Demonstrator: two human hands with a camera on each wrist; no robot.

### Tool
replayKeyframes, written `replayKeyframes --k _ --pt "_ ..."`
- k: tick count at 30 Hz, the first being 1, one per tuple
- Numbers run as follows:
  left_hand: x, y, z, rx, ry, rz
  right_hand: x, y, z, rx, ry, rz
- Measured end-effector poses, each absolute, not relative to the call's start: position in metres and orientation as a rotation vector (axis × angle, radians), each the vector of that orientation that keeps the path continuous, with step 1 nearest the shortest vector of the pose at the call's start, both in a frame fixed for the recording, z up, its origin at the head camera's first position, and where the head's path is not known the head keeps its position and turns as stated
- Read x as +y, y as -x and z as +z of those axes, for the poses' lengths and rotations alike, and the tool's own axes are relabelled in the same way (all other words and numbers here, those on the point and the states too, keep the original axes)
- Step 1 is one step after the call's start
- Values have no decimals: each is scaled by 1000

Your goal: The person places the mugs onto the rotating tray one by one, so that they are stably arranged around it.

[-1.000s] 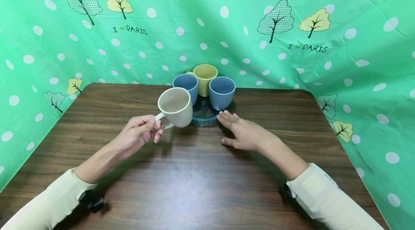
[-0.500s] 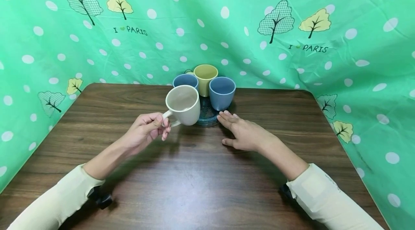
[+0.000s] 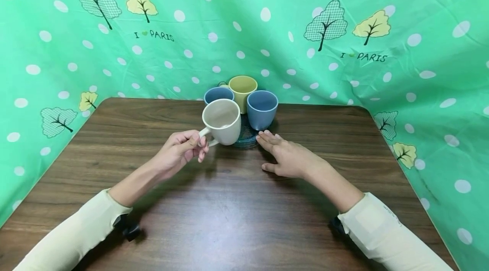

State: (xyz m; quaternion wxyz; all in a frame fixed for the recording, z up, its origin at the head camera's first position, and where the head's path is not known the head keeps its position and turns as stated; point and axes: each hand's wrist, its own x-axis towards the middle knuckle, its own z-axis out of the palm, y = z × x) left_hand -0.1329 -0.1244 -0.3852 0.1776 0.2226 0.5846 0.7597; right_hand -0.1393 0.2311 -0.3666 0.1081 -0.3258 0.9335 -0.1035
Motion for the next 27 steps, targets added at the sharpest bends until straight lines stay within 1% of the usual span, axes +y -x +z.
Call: replayKeyframes --k 14,27 --pt "-115 142 -392 1663 -589 2151 232 140 -369 2751 964 -308" --pt "-96 148 -392 1671 -590 2172 232 138 -369 2757 962 -307"
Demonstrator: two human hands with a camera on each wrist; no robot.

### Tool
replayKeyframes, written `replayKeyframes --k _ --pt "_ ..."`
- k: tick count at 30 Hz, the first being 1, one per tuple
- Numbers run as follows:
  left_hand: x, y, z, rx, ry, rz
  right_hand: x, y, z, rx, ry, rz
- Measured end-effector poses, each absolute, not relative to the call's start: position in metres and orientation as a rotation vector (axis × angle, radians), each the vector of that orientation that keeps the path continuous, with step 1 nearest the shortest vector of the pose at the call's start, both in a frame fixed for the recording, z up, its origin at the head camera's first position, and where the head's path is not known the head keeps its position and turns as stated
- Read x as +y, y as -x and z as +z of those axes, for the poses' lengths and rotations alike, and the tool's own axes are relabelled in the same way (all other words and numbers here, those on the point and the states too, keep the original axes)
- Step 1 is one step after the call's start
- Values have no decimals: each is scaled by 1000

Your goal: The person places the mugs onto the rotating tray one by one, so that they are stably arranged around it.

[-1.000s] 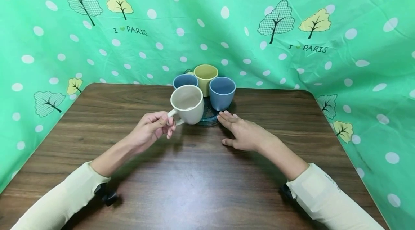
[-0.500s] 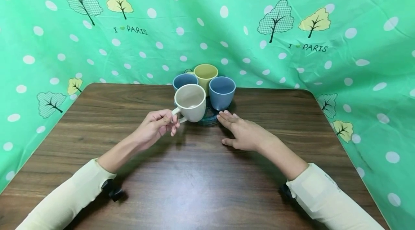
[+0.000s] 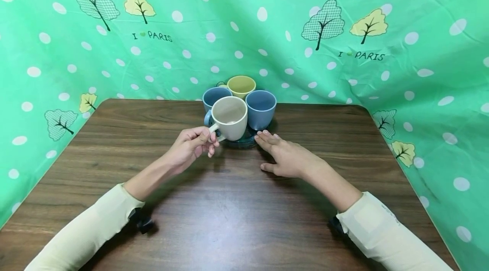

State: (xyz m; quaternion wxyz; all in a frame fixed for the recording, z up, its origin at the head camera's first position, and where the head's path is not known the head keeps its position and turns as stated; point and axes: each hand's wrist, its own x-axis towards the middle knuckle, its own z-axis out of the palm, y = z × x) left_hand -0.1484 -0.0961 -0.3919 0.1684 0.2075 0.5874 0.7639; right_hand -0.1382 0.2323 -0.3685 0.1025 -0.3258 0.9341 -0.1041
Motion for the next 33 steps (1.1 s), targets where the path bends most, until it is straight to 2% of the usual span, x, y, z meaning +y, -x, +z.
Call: replayKeyframes --k 21,33 --pt "-68 150 -402 1701 -426 2225 232 137 -371 2766 990 -327" --pt "-46 134 -396 1705 -189 2323 231 136 -369 2773 990 -334"
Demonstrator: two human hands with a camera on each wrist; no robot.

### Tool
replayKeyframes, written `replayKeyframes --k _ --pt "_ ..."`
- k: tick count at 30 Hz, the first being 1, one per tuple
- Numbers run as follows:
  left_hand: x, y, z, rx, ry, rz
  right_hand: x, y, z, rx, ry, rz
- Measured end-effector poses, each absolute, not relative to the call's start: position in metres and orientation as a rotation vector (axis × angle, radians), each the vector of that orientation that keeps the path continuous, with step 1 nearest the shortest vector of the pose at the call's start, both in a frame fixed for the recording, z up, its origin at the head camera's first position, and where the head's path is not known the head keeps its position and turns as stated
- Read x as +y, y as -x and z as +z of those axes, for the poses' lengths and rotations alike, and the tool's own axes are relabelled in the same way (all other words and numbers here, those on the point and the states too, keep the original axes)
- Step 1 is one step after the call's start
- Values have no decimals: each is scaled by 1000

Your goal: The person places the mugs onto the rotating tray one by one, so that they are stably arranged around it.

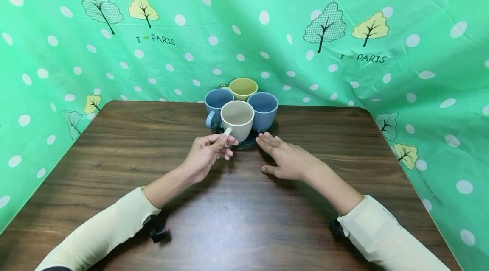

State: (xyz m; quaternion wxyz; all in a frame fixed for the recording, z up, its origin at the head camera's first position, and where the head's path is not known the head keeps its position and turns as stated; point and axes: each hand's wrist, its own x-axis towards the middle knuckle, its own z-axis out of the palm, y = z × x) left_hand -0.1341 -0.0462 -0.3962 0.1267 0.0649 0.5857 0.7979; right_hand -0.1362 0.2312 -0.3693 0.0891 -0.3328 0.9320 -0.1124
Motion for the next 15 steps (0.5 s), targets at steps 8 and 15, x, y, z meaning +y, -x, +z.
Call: replayKeyframes --k 8,15 --pt "-27 128 -399 1600 -62 2320 232 134 -374 2787 989 -352" --pt "-12 126 -395 1524 -3 2319 233 134 -375 2798 1001 -374"
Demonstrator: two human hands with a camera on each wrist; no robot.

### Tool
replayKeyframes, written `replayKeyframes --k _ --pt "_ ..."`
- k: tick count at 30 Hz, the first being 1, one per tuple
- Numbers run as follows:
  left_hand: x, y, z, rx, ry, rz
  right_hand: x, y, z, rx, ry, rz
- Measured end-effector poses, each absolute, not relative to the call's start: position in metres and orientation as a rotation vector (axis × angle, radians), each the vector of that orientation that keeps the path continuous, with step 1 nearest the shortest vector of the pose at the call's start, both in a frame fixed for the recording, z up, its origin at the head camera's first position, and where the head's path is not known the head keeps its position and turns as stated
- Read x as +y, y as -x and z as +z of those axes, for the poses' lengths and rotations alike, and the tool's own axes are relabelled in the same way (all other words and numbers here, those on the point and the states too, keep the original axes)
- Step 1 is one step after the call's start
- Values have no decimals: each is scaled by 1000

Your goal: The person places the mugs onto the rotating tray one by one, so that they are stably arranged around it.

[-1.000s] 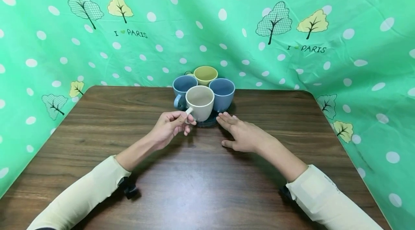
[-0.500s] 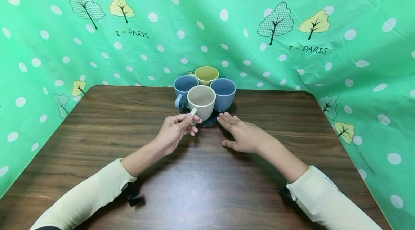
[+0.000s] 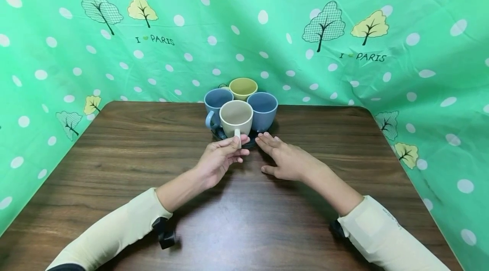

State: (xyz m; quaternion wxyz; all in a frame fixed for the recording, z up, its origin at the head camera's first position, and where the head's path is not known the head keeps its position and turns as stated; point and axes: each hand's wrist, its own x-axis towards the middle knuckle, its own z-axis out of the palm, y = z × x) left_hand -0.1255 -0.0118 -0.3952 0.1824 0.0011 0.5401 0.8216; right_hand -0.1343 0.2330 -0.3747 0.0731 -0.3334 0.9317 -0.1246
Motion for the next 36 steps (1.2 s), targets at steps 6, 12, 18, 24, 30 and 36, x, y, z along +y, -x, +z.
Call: replayKeyframes --k 6,12,18,24,30,36 --pt "-2 122 -392 1526 40 2350 232 134 -376 2792 999 -405" --pt "7 123 -393 1454 54 2402 231 133 -376 2785 1020 -456" --pt "13 124 -392 1468 71 2416 232 133 -377 2779 1041 -461" --pt "19 127 -394 1497 125 2437 232 133 -377 2769 1078 -485" --pt "24 129 -394 1541 161 2443 232 132 -377 2760 1082 -522" --pt "20 127 -396 1572 201 2444 240 130 -377 2776 1058 -529"
